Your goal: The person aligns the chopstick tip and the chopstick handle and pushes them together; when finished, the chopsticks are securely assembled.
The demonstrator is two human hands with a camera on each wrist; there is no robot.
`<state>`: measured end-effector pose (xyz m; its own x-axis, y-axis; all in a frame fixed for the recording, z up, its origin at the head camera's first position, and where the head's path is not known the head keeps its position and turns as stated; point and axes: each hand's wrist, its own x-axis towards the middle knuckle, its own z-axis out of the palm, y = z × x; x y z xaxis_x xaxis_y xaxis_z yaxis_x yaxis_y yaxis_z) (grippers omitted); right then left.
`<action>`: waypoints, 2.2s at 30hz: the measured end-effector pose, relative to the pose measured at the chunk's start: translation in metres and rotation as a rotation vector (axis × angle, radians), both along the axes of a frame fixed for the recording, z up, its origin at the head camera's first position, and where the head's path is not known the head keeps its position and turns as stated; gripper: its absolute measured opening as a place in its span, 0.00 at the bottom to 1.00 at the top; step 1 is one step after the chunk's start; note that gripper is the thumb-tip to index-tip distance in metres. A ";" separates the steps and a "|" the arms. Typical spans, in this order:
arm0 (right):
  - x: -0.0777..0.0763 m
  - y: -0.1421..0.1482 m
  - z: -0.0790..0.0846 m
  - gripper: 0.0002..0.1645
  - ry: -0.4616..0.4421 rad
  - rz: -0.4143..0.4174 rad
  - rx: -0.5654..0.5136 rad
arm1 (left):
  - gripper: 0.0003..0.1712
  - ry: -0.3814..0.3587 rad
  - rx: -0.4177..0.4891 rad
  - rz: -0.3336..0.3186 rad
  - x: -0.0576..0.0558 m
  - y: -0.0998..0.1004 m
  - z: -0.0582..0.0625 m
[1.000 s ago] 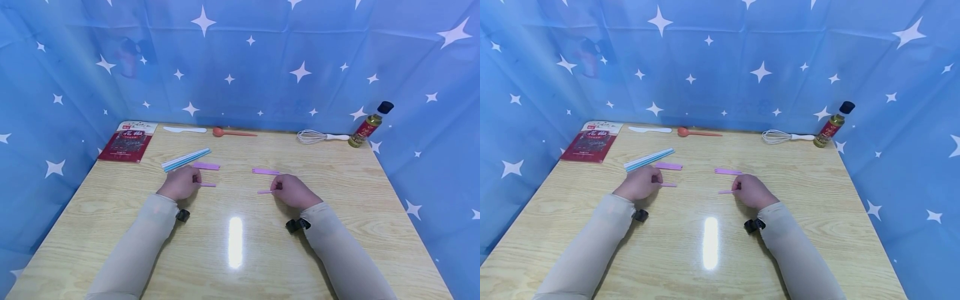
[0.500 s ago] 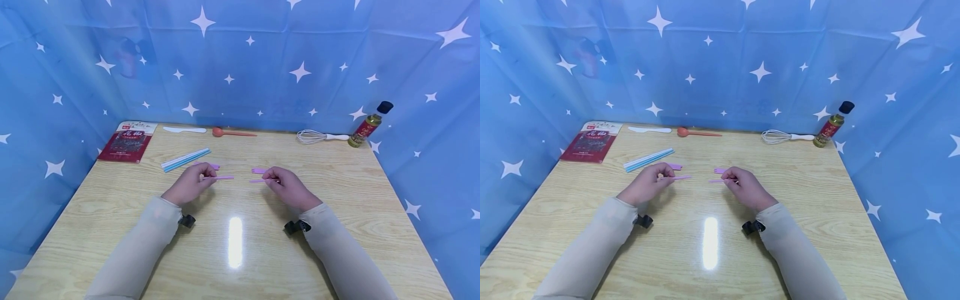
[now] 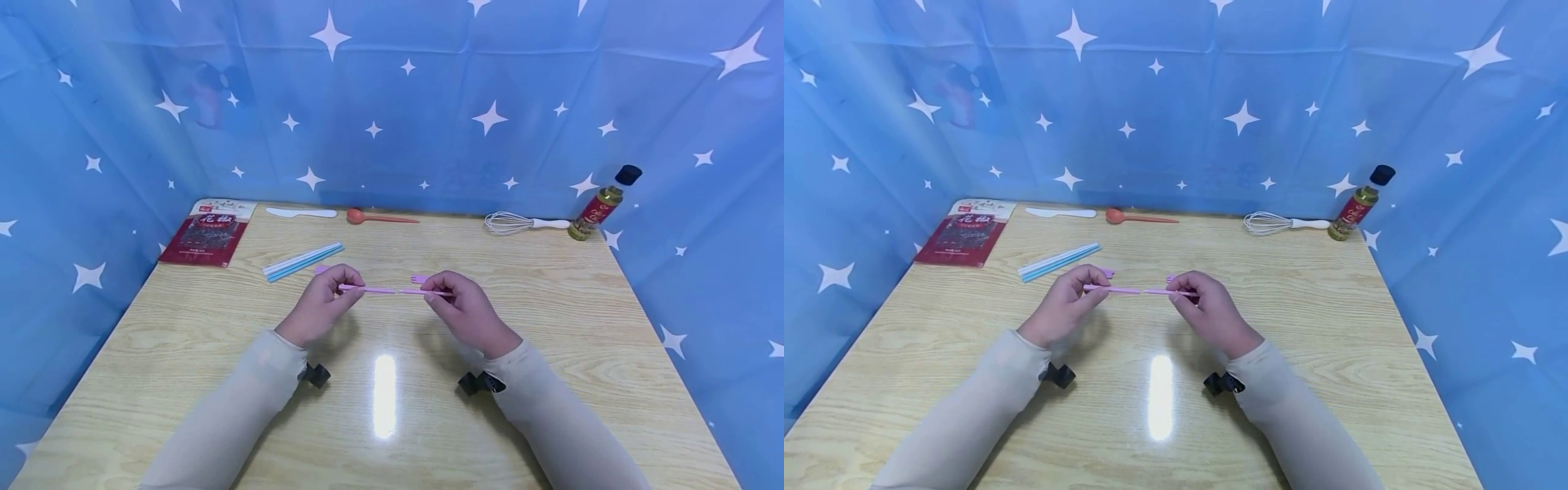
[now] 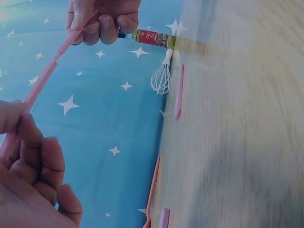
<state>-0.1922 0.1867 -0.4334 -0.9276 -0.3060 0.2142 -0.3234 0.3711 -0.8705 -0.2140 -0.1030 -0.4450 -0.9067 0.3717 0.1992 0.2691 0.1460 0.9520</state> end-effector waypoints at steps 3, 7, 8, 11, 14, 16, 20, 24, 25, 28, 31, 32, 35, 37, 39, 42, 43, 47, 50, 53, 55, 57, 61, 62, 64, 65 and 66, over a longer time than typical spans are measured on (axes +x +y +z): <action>0.001 -0.002 0.002 0.03 0.036 -0.005 0.007 | 0.04 0.004 0.013 0.006 0.002 0.001 0.001; 0.004 -0.003 0.005 0.04 0.045 0.002 0.007 | 0.03 0.011 0.019 0.008 0.004 0.003 0.002; 0.004 -0.003 0.005 0.04 0.043 0.003 0.007 | 0.03 0.014 0.021 0.010 0.004 0.003 0.002; 0.005 -0.002 0.006 0.04 0.022 0.007 -0.001 | 0.03 0.020 0.038 0.020 0.005 0.005 0.001; 0.005 -0.002 0.007 0.04 0.003 0.012 -0.015 | 0.02 0.019 0.061 0.034 0.005 0.005 0.001; 0.005 -0.002 0.007 0.03 -0.001 0.013 -0.025 | 0.02 0.017 0.075 0.043 0.005 0.006 0.001; 0.005 -0.002 0.006 0.03 0.011 0.012 -0.036 | 0.02 0.011 0.099 0.052 0.005 0.007 0.002; 0.006 -0.003 0.006 0.03 0.016 0.014 -0.044 | 0.06 -0.004 0.138 0.039 0.006 0.008 0.003; 0.006 -0.003 0.006 0.03 0.017 0.015 -0.045 | 0.06 -0.005 0.144 0.035 0.006 0.008 0.003; 0.007 -0.003 0.006 0.03 0.021 0.021 -0.050 | 0.08 0.005 0.159 0.022 0.007 0.008 0.003; 0.007 -0.003 0.007 0.03 0.028 0.026 -0.046 | 0.06 0.020 0.163 0.013 0.009 0.009 0.004; 0.008 -0.002 0.007 0.03 0.031 0.027 -0.041 | 0.07 0.023 0.165 0.009 0.009 0.010 0.004; 0.008 -0.001 0.009 0.03 0.052 0.023 -0.013 | 0.08 0.028 0.156 0.008 0.010 0.011 0.004; 0.008 -0.001 0.010 0.03 0.071 0.013 0.006 | 0.07 0.029 0.141 0.014 0.010 0.011 0.003; 0.008 0.000 0.011 0.04 0.086 0.002 0.018 | 0.05 0.035 0.121 0.026 0.010 0.011 0.002; 0.008 0.000 0.011 0.04 0.098 -0.007 0.014 | 0.03 0.041 0.091 0.050 0.009 0.010 0.001; 0.008 0.000 0.011 0.04 0.098 -0.008 0.011 | 0.03 0.044 0.082 0.058 0.008 0.010 0.000; 0.007 0.000 0.011 0.04 0.104 -0.017 0.005 | 0.02 0.053 0.050 0.090 0.008 0.008 0.001; 0.007 0.000 0.011 0.04 0.104 -0.030 0.007 | 0.02 0.052 0.044 0.099 0.007 0.007 0.001; 0.007 0.000 0.011 0.04 0.092 -0.034 0.004 | 0.02 0.052 0.052 0.102 0.007 0.007 0.000; 0.007 0.000 0.011 0.03 0.080 -0.026 -0.002 | 0.03 0.060 0.059 0.096 0.007 0.008 0.000; 0.008 -0.001 0.012 0.03 0.072 -0.011 -0.013 | 0.03 0.075 0.062 0.087 0.007 0.008 0.001; 0.010 -0.001 0.014 0.03 0.068 0.010 -0.028 | 0.02 0.106 0.074 0.068 0.009 0.009 0.002; 0.010 -0.001 0.013 0.03 0.069 0.013 -0.031 | 0.02 0.109 0.081 0.064 0.010 0.009 0.002; 0.010 -0.001 0.012 0.03 0.072 0.018 -0.034 | 0.02 0.113 0.095 0.057 0.011 0.010 0.002; 0.010 -0.002 0.012 0.03 0.074 0.022 -0.035 | 0.02 0.113 0.102 0.053 0.011 0.010 0.003; 0.010 -0.002 0.012 0.03 0.078 0.028 -0.036 | 0.02 0.115 0.107 0.050 0.012 0.010 0.003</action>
